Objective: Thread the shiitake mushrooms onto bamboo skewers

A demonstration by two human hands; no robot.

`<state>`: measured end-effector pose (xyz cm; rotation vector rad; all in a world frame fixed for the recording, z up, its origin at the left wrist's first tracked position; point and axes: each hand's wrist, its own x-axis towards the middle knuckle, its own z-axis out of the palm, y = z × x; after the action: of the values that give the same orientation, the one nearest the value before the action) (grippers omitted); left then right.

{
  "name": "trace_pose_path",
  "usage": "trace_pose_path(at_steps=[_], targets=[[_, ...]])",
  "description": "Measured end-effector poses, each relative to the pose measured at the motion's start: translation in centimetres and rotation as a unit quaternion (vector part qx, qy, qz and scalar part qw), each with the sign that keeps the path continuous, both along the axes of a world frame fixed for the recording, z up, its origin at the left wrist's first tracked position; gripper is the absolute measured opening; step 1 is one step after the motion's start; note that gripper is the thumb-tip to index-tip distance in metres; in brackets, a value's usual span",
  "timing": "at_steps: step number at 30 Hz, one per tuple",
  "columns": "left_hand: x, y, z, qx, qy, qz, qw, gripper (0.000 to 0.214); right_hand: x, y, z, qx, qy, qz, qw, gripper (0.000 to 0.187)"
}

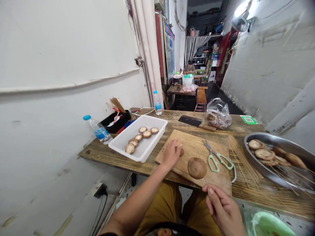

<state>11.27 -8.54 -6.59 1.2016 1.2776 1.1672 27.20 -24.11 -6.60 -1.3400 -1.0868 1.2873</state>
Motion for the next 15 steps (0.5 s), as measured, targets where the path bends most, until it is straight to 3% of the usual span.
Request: trace_pose_path(at_steps=[1, 2, 3, 4, 6, 10, 15], targets=[[0.4, -1.4, 0.6, -0.001, -0.030, -0.010, 1.000, 0.036, -0.3, 0.2, 0.0, 0.005, 0.004, 0.005, 1.000, 0.036], [0.8, -2.8, 1.1, -0.043, -0.159, -0.039, 0.986, 0.040, -0.6, 0.4, 0.0, 0.010, 0.002, 0.013, 1.000, 0.037], [1.2, -4.1, 1.6, -0.118, -0.273, -0.112, 0.948, 0.047, -0.9, 0.6, -0.1, 0.014, -0.004, 0.022, 1.000, 0.037], [1.6, -5.2, 2.1, -0.168, -0.349, -0.147, 0.910, 0.049, -1.2, 0.9, -0.1, 0.017, -0.013, 0.030, 0.999, 0.038], [2.1, -6.7, 2.7, -0.189, -0.439, -0.140, 0.867, 0.037, -1.8, 1.4, -0.3, 0.019, -0.032, 0.042, 0.998, 0.040], [2.3, -6.9, 3.1, -0.173, -0.457, -0.054, 0.871, 0.020, -2.6, 1.9, -0.9, 0.028, -0.050, 0.048, 0.997, 0.044], [2.3, -6.6, 2.6, -0.199, -0.439, -0.038, 0.875, 0.016, -2.7, 1.6, -1.8, 0.045, -0.074, 0.027, 0.996, 0.044]])
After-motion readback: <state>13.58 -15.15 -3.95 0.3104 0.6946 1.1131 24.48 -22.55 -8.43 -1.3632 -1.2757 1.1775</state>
